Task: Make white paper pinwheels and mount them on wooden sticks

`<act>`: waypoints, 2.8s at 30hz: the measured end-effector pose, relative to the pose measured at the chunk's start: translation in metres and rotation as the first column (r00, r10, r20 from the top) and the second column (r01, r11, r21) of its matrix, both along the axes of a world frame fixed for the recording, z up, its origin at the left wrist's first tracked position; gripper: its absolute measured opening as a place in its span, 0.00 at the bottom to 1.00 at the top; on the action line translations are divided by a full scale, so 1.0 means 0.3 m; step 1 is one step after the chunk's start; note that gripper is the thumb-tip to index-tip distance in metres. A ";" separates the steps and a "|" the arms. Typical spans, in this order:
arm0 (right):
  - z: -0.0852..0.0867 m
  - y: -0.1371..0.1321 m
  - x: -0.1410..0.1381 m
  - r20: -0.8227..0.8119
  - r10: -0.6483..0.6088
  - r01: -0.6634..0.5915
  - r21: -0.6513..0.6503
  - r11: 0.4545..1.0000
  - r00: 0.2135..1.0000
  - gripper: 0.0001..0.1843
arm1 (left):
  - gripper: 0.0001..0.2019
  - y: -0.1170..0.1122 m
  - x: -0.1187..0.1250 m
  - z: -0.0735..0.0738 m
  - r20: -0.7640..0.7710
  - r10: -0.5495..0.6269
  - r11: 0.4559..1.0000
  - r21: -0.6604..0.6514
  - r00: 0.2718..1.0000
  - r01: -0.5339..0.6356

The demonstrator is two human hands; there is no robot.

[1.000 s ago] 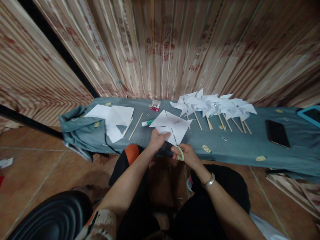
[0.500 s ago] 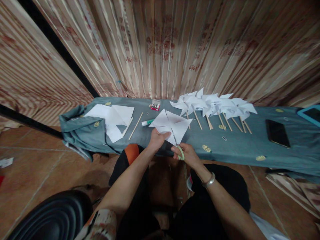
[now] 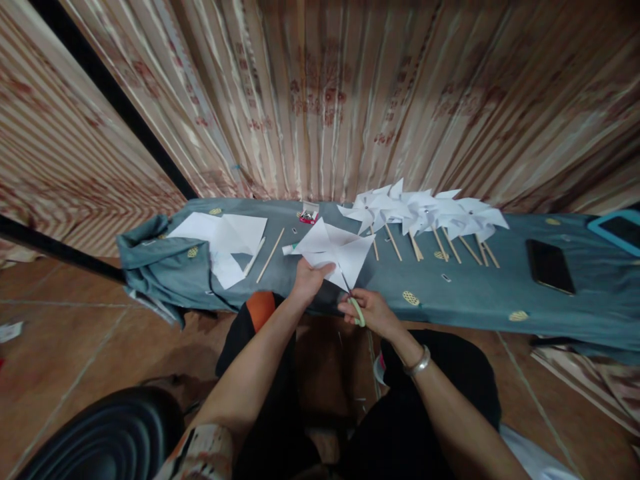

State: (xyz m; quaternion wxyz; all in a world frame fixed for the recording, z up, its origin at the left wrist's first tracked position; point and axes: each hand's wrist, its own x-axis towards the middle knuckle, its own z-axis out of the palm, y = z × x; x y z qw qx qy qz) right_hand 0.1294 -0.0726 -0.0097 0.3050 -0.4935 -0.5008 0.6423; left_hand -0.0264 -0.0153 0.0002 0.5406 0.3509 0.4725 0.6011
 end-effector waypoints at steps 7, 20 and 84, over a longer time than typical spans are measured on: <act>0.006 -0.004 0.108 0.515 -0.043 -0.118 0.277 0.954 0.856 0.21 | 0.18 0.028 -0.078 0.003 -0.012 0.130 0.992 0.003 0.991 -0.130; 0.085 0.092 0.226 0.935 -0.339 -0.061 0.347 0.936 0.106 0.18 | 0.19 -0.011 -0.093 -0.062 -0.204 -0.083 0.993 -0.093 0.975 0.065; 0.171 0.345 0.201 0.999 0.037 -0.160 -0.042 0.986 -0.036 0.18 | 0.15 -0.014 -0.322 -0.142 -0.845 0.215 0.875 0.389 0.490 0.287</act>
